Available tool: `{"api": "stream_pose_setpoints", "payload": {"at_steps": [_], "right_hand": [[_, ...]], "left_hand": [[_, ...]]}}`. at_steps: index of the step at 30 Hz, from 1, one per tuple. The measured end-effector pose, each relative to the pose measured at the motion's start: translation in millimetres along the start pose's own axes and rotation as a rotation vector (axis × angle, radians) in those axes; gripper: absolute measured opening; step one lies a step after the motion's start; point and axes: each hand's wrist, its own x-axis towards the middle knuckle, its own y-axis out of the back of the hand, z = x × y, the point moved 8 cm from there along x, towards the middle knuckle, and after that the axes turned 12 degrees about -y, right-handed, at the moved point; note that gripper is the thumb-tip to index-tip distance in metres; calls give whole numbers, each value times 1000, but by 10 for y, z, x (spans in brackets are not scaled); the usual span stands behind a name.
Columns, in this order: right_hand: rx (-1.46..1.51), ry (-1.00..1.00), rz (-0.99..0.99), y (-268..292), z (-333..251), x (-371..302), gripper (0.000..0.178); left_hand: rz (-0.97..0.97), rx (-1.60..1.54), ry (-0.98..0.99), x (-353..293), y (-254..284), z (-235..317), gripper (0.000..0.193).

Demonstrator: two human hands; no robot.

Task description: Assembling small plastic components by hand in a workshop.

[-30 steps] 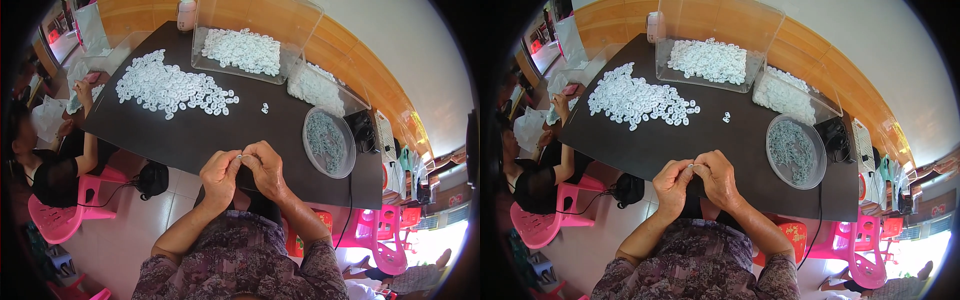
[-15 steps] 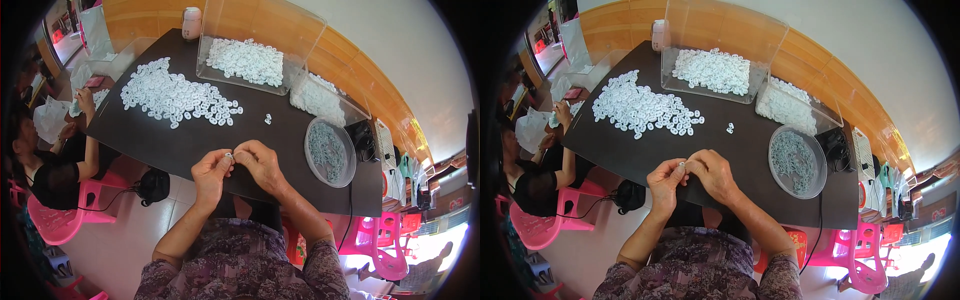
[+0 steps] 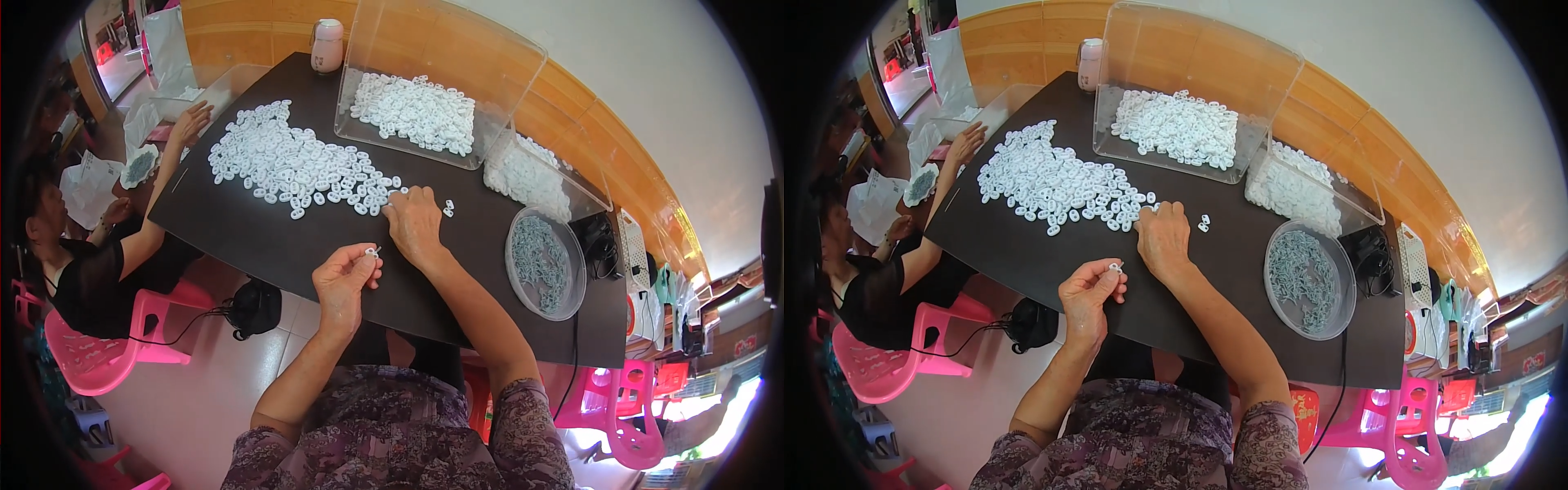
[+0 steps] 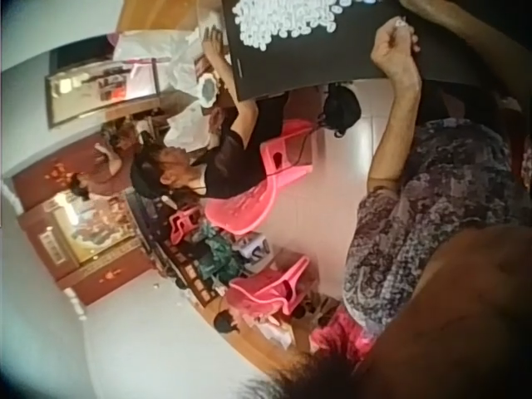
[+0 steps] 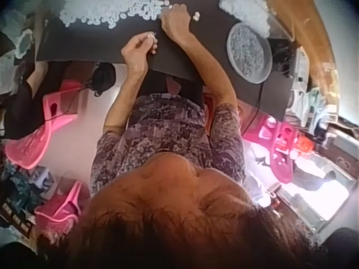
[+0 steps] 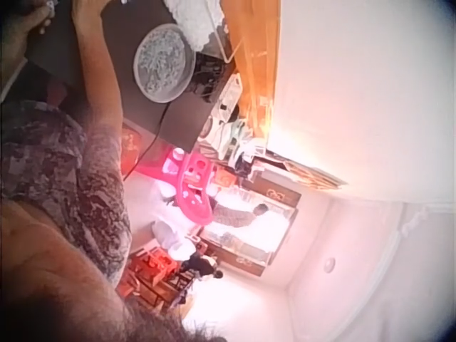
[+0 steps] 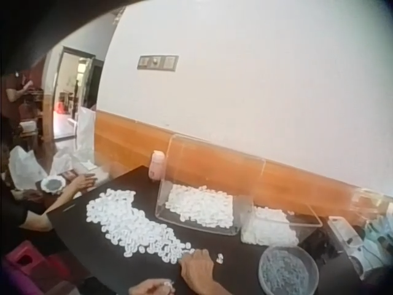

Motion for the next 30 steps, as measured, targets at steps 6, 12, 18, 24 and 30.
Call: {"api": "stream_pose_setpoints", "payload": {"at_steps": [6,12,18,24,30], "right_hand": [[239,36,-21,184,91,-147,15],[1076,-551,-509,150,407,-443,15],[1232,-558,-558,337,335,-645,15],[1123,-437,-482,522,296,-729,15],[998,-270,-442,639,188,-724,15]], "left_hand": [[-5,-4,-9,-6,0,2,15],[-32,-1,5,-34,-34,15,14],[-68,14,26,-104,-136,57,14],[-109,12,68,-174,-236,37,14],[-150,30,87,-219,-290,18,13]]}}
